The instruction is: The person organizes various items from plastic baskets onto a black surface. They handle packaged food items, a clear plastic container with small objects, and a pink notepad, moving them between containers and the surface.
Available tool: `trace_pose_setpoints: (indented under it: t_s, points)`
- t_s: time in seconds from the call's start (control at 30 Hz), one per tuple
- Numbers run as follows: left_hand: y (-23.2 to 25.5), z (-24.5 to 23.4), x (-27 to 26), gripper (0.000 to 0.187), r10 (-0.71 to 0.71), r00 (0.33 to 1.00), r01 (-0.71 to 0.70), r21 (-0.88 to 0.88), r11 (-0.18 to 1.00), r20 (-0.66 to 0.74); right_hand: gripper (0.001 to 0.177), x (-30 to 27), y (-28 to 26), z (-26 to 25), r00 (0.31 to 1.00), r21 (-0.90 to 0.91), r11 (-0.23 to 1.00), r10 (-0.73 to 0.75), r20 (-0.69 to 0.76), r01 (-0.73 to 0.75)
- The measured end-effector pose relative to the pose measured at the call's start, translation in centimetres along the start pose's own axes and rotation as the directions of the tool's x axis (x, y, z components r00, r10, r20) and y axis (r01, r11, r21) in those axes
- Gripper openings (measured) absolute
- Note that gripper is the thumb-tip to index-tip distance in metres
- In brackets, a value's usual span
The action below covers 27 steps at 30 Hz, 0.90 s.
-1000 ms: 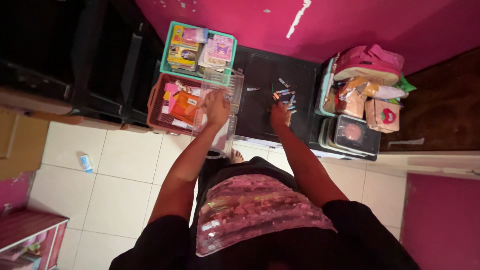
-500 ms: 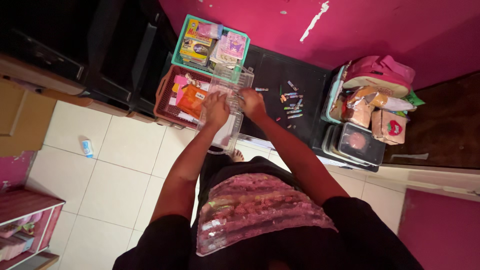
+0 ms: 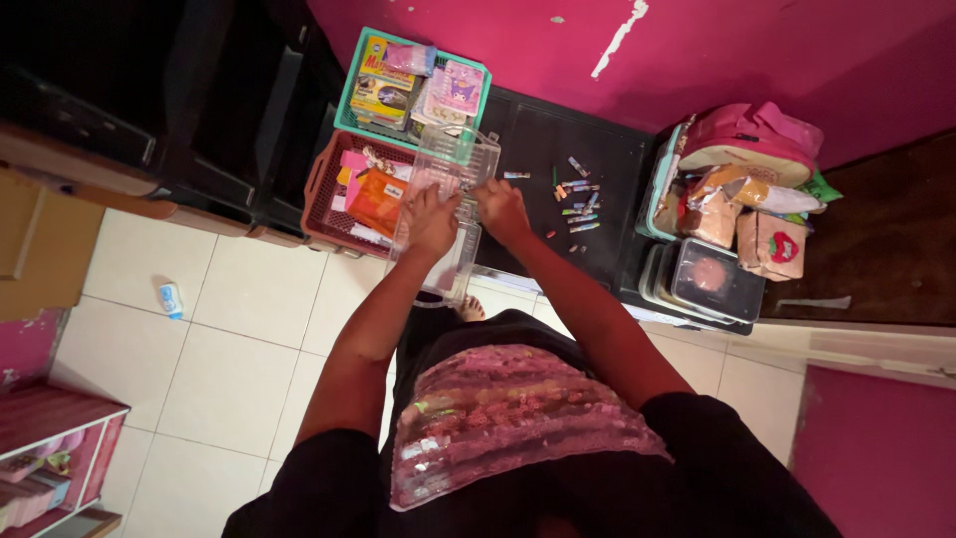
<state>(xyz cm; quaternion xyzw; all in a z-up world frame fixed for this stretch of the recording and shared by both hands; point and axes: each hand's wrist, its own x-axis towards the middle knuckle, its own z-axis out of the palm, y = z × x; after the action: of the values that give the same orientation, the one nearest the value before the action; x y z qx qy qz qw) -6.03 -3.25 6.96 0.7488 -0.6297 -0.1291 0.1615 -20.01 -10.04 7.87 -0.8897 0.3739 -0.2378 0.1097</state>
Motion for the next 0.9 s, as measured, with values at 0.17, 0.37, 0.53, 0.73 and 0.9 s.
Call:
trace_pose_setpoints:
  t_s: [0.17,0.37,0.53,0.73,0.9]
  points:
    - [0.2,0.0,0.4,0.034,0.057,0.996,-0.055,0.032,0.998,-0.07,0.02,-0.2,1.6,0.2,0.993,-0.006,0.997,-0.078,-0.087,0.078]
    - [1.0,0.8,1.8,0.038,0.019,0.99,-0.032,-0.088,0.996,-0.141,0.024,-4.7,6.5,1.6,0.791,-0.246,0.826,0.559,0.248,-0.507]
    - [0.9,1.0,2.4,0.039,-0.049,0.981,0.022,-0.141,0.99,-0.189,0.033,-10.4,11.0,4.9,0.782,-0.25,0.85,0.526,0.335,-0.464]
    - [0.4,0.4,2.3,0.037,-0.14,0.989,0.133,-0.129,0.983,-0.05,0.01,-9.0,12.5,7.9,0.917,0.131,0.907,0.397,0.048,-0.399]
    - [0.1,0.2,2.1,0.037,-0.094,0.996,0.095,-0.098,0.991,0.008,0.009,-1.4,8.1,6.9,0.986,0.393,0.915,0.137,-0.095,-0.089]
